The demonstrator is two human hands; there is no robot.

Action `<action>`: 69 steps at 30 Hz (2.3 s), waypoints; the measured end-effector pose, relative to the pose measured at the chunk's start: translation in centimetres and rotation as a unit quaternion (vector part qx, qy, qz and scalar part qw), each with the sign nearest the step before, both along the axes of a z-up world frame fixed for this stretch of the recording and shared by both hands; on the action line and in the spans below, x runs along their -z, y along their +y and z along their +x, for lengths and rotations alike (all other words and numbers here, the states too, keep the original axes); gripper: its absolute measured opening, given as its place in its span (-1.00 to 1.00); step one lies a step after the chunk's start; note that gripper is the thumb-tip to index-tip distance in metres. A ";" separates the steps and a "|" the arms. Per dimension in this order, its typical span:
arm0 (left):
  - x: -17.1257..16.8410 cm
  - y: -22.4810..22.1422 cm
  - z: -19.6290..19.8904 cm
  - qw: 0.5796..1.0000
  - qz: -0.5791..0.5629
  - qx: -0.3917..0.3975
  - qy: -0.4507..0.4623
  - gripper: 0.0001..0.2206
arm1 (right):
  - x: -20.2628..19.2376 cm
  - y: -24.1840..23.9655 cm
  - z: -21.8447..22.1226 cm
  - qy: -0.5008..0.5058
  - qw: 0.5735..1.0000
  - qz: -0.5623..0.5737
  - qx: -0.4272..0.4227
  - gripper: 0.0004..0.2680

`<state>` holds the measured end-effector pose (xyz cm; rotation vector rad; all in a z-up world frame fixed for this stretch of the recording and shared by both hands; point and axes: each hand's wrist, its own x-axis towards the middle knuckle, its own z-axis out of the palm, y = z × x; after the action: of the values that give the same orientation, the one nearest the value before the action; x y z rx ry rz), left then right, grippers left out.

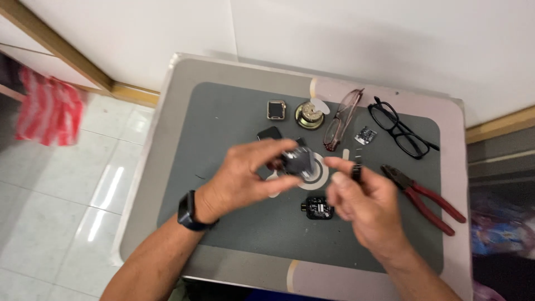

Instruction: Repairing a smartwatch by manipulating internal components with tools on a repair bench

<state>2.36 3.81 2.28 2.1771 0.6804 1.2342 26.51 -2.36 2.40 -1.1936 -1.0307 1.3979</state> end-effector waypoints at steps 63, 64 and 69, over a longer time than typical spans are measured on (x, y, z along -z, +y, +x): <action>1.4 -2.3 1.8 0.938 -0.296 0.128 -0.129 -0.52 | 0.7 -1.0 -0.2 0.137 0.987 0.053 -0.071 -0.79; 1.6 -2.3 1.8 0.938 -0.296 0.129 -0.128 -0.52 | 0.8 -1.0 -0.2 0.137 0.987 0.053 -0.071 -0.79; 1.5 -2.3 1.8 0.964 -0.223 0.100 -0.107 -0.52 | 0.7 -0.9 -0.3 0.115 0.989 0.069 -0.069 -0.77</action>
<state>4.19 1.52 0.75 1.6690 0.5667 1.0688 26.20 -3.23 1.68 -0.8518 -1.0417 1.5062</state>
